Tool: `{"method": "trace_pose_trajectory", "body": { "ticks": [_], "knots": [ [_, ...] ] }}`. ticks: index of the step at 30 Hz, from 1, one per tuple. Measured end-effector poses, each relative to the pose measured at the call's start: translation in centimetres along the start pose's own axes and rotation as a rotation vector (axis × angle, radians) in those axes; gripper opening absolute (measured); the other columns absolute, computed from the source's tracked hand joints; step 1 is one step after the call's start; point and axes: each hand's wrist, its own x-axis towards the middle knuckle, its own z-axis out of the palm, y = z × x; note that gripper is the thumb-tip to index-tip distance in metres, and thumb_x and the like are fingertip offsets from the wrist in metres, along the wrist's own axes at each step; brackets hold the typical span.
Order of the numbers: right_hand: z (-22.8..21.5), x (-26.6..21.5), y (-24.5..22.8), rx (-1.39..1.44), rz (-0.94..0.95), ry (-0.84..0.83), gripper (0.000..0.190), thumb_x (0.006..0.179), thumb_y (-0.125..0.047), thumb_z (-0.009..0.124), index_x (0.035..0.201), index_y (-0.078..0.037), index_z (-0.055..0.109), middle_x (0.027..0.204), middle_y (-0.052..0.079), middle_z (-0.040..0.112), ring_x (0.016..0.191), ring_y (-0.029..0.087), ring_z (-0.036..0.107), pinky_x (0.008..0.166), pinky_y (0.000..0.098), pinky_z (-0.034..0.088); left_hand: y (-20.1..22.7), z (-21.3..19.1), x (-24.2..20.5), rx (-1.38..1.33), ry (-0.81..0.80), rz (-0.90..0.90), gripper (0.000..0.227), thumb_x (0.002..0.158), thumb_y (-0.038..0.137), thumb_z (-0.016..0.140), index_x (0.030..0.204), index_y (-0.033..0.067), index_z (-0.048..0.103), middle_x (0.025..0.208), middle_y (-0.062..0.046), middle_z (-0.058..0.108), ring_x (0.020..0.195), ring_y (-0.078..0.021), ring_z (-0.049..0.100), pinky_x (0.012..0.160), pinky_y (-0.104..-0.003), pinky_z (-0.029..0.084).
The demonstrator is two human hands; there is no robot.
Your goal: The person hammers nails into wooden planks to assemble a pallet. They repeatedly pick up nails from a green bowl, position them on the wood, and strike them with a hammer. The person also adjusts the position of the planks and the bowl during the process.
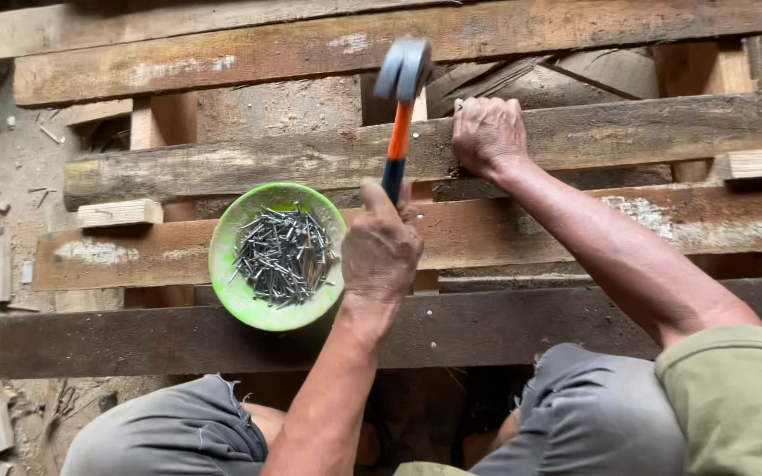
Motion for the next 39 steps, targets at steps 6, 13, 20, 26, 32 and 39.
{"method": "trace_pose_trajectory", "body": {
  "ticks": [6, 13, 20, 26, 32, 39],
  "knots": [
    [0.0, -1.9, -0.1, 0.056, 0.053, -0.042, 0.059, 0.118, -0.041, 0.039, 0.082, -0.008, 0.072, 0.079, 0.016, 0.077, 0.089, 0.038, 0.079, 0.083, 0.0545, 0.058, -1.1, -0.2, -1.4, 0.089, -0.365, -0.327, 0.041, 0.110, 0.052, 0.043, 0.124, 0.0131, 0.045, 0.098, -0.029, 0.078, 0.100, -0.0512, 0.078, 0.086, -0.063, 0.062],
    [0.5, 0.0, 2.1, 0.574, 0.283, 0.224, 0.036, 0.121, -0.030, 0.042, 0.108, -0.009, 0.068, 0.106, 0.013, 0.060, 0.105, 0.032, 0.063, 0.089, 0.0435, 0.053, -3.1, 3.1, -1.3, -0.106, -0.163, -0.295, 0.044, 0.116, 0.045, 0.040, 0.115, 0.0032, 0.054, 0.090, -0.030, 0.075, 0.083, -0.0497, 0.077, 0.069, -0.059, 0.059],
    [-7.4, 0.9, -5.1, 1.336, 0.821, -0.344, 0.006, 0.116, -0.005, 0.057, 0.112, -0.006, 0.061, 0.089, 0.006, 0.067, 0.070, 0.014, 0.062, 0.059, 0.0283, 0.057, -5.1, 4.3, -2.7, -0.172, -0.076, -0.369, 0.048, 0.114, 0.050, 0.046, 0.108, 0.0031, 0.054, 0.094, -0.029, 0.075, 0.087, -0.0543, 0.073, 0.075, -0.063, 0.054],
    [-7.2, -3.2, -8.1, 1.115, 0.410, -0.294, 0.019, 0.107, -0.023, 0.080, 0.119, -0.009, 0.081, 0.099, 0.012, 0.082, 0.090, 0.014, 0.076, 0.084, 0.0371, 0.066, -3.8, 1.2, -3.1, -0.254, -0.177, -0.467, 0.055, 0.113, 0.053, 0.043, 0.116, 0.0011, 0.061, 0.108, -0.036, 0.076, 0.112, -0.0541, 0.076, 0.094, -0.061, 0.061],
    [-0.3, -3.5, -4.5, 0.963, 0.069, -0.176, 0.008, 0.105, -0.023, 0.084, 0.106, -0.015, 0.086, 0.086, 0.009, 0.079, 0.088, 0.014, 0.070, 0.087, 0.0360, 0.057, -4.8, 1.7, -2.7, -0.258, -0.186, -0.480, 0.056, 0.113, 0.054, 0.043, 0.115, 0.0018, 0.063, 0.108, -0.034, 0.077, 0.111, -0.0524, 0.076, 0.092, -0.059, 0.062],
    [-1.0, -3.7, -4.3, 0.921, -0.063, -0.089, 0.010, 0.109, -0.021, 0.080, 0.102, -0.015, 0.085, 0.087, 0.008, 0.077, 0.088, 0.020, 0.074, 0.087, 0.0354, 0.058, -4.1, 0.2, -3.0, -0.253, -0.182, -0.451, 0.055, 0.112, 0.053, 0.043, 0.114, 0.0022, 0.062, 0.100, -0.033, 0.076, 0.104, -0.0521, 0.078, 0.085, -0.058, 0.064]
  ]
}}
